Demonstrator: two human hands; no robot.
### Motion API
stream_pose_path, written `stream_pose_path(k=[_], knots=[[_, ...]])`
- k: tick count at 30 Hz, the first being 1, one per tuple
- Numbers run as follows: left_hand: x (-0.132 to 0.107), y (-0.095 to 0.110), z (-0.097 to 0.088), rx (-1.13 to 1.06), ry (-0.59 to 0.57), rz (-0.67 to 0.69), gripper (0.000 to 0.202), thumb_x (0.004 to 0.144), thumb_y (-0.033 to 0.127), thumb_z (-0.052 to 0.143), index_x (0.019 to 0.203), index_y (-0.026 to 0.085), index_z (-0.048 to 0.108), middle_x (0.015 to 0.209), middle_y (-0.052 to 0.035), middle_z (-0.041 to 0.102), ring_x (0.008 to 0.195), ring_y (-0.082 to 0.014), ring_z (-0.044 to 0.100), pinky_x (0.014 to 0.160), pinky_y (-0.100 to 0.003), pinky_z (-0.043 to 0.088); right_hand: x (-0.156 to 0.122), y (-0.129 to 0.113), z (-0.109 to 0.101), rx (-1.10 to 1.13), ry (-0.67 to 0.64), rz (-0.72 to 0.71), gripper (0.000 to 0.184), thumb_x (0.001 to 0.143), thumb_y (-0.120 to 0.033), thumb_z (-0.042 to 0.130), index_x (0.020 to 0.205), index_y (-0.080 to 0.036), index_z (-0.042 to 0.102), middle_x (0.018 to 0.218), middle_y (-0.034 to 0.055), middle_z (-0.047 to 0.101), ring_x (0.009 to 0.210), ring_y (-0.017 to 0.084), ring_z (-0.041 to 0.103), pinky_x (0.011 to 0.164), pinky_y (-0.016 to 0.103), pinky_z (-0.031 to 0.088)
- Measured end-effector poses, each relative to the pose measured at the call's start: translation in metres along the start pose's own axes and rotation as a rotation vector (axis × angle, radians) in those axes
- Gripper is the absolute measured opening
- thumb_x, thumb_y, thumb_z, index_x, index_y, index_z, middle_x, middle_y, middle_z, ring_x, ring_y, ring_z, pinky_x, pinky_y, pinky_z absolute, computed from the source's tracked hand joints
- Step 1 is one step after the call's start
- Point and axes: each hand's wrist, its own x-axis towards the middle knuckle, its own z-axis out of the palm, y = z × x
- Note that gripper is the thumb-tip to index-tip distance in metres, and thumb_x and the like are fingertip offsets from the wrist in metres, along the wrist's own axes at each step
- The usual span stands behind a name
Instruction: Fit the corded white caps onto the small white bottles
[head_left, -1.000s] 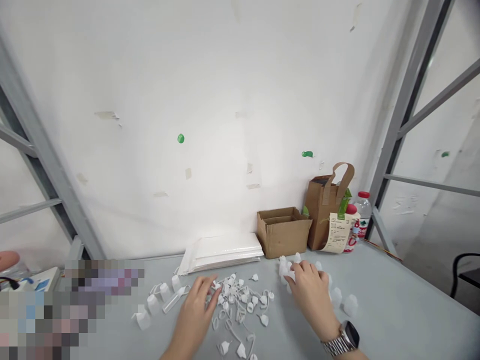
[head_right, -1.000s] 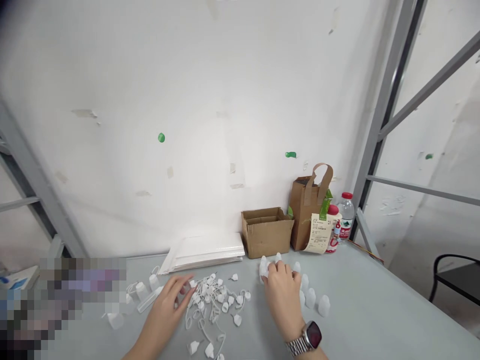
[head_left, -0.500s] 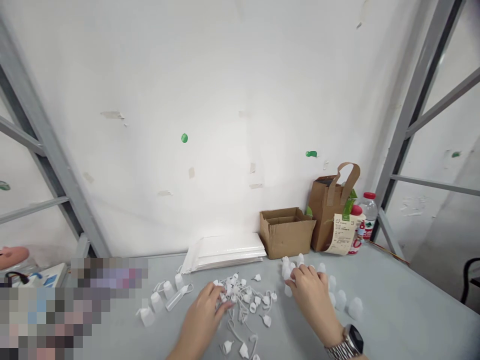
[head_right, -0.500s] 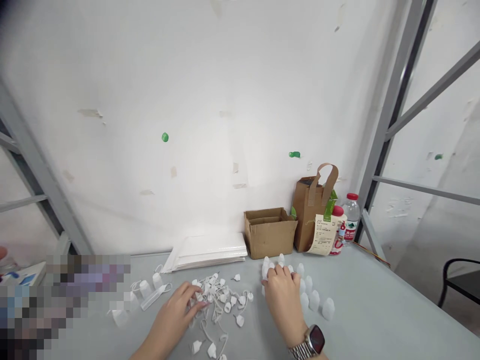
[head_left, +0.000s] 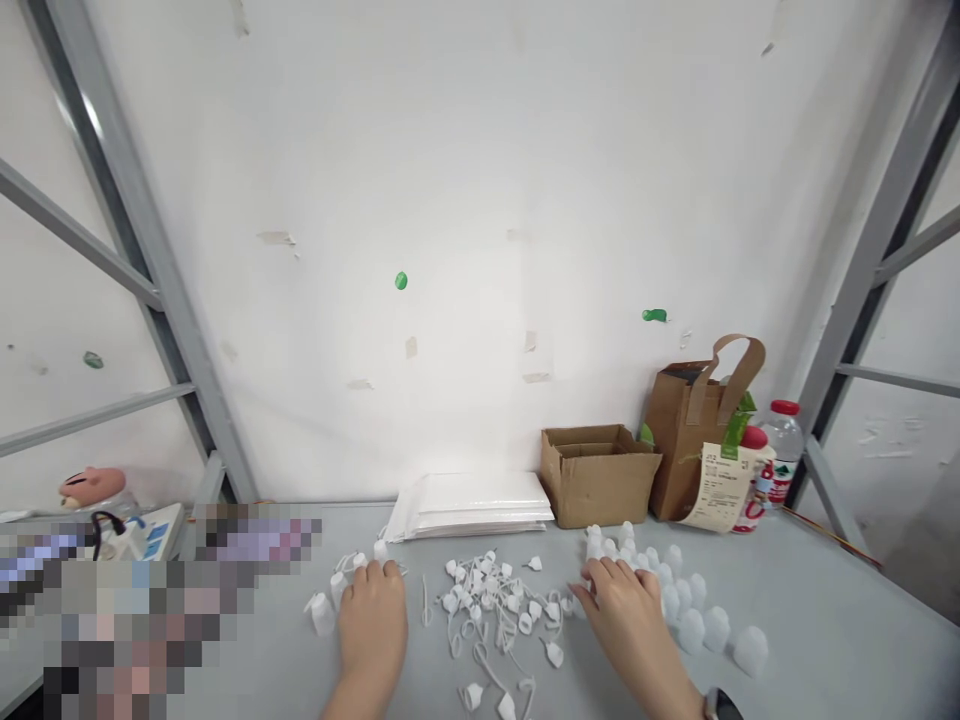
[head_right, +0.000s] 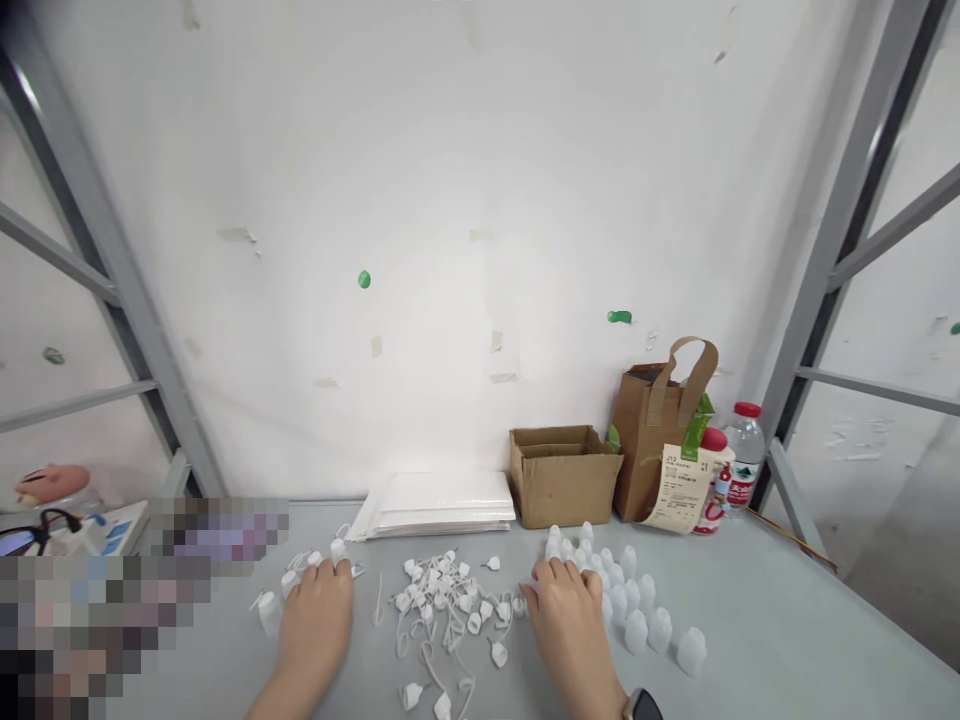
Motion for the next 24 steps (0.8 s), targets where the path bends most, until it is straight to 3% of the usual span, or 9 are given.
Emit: stream_pose_path(k=[7, 10, 12, 15, 18, 20, 24], knots=[[-0.018, -0.007, -0.01, -0.023, -0.082, 0.034, 0.047, 0.073, -0.007, 0.024, 0.079, 0.01, 0.067, 0.084, -0.0179, 0.069, 0.082, -0.0297, 0.065, 0.069, -0.038, 0.045, -0.001, 0.0, -0.002, 0.003, -0.01, -0.017, 0.014, 0.083, -0.014, 0.049, 0.072, -0.02, 0.055, 0.07, 0.0031, 0.065, 0.07, 0.024, 0.059, 0.066, 0.035, 0.026], [-0.041, -0.024, -0.008, -0.097, -0.165, 0.021, 0.038, 0.074, -0.001, 0.03, 0.077, 0.014, 0.065, 0.084, -0.0148, 0.068, 0.075, -0.027, 0.066, 0.065, -0.036, 0.047, -0.001, 0.001, 0.001, 0.003, -0.026, -0.02, 0.012, 0.082, -0.014, 0.051, 0.072, -0.02, 0.055, 0.07, 0.0032, 0.066, 0.07, 0.025, 0.059, 0.067, 0.035, 0.026], [-0.054, -0.044, -0.002, -0.237, -0.197, -0.059, 0.03, 0.076, 0.008, 0.034, 0.081, 0.018, 0.062, 0.091, -0.013, 0.067, 0.08, -0.0258, 0.066, 0.066, -0.035, 0.048, -0.001, 0.002, 0.002, 0.003, -0.04, -0.027, 0.01, 0.081, -0.015, 0.052, 0.073, -0.02, 0.056, 0.07, 0.0028, 0.066, 0.071, 0.025, 0.06, 0.067, 0.036, 0.026], [-0.066, -0.079, 0.011, -0.541, -0.143, -0.272, 0.02, 0.075, 0.022, 0.04, 0.089, 0.023, 0.055, 0.096, -0.0088, 0.069, 0.089, -0.0237, 0.066, 0.072, -0.034, 0.05, -0.001, 0.003, 0.004, 0.0, -0.049, -0.033, 0.008, 0.081, -0.017, 0.054, 0.074, -0.019, 0.057, 0.07, 0.0031, 0.066, 0.072, 0.026, 0.06, 0.067, 0.036, 0.027], [-0.065, -0.107, 0.021, -0.727, 0.055, -0.515, 0.027, 0.07, 0.031, 0.044, 0.094, 0.022, 0.053, 0.106, -0.0115, 0.066, 0.09, -0.0242, 0.066, 0.079, -0.035, 0.05, -0.001, 0.005, 0.005, 0.0, -0.053, -0.024, 0.009, 0.081, -0.018, 0.054, 0.073, -0.019, 0.057, 0.069, 0.0032, 0.066, 0.071, 0.026, 0.06, 0.067, 0.036, 0.028], [-0.061, -0.117, 0.026, -0.829, 0.085, -0.571, 0.029, 0.067, 0.036, 0.046, 0.091, 0.022, 0.055, 0.107, -0.0117, 0.066, 0.092, -0.026, 0.065, 0.078, -0.036, 0.051, -0.001, 0.005, 0.005, -0.003, -0.046, -0.024, 0.01, 0.081, -0.017, 0.052, 0.073, -0.02, 0.057, 0.068, 0.0031, 0.066, 0.07, 0.026, 0.061, 0.067, 0.036, 0.028], [-0.049, -0.121, 0.035, -1.019, 0.094, -0.526, 0.026, 0.061, 0.041, 0.053, 0.08, 0.023, 0.055, 0.093, -0.0077, 0.072, 0.092, -0.0273, 0.066, 0.077, -0.036, 0.053, -0.001, 0.004, 0.004, -0.014, -0.013, -0.036, 0.015, 0.083, -0.017, 0.046, 0.072, -0.02, 0.056, 0.07, 0.0045, 0.067, 0.071, 0.026, 0.061, 0.068, 0.036, 0.028]])
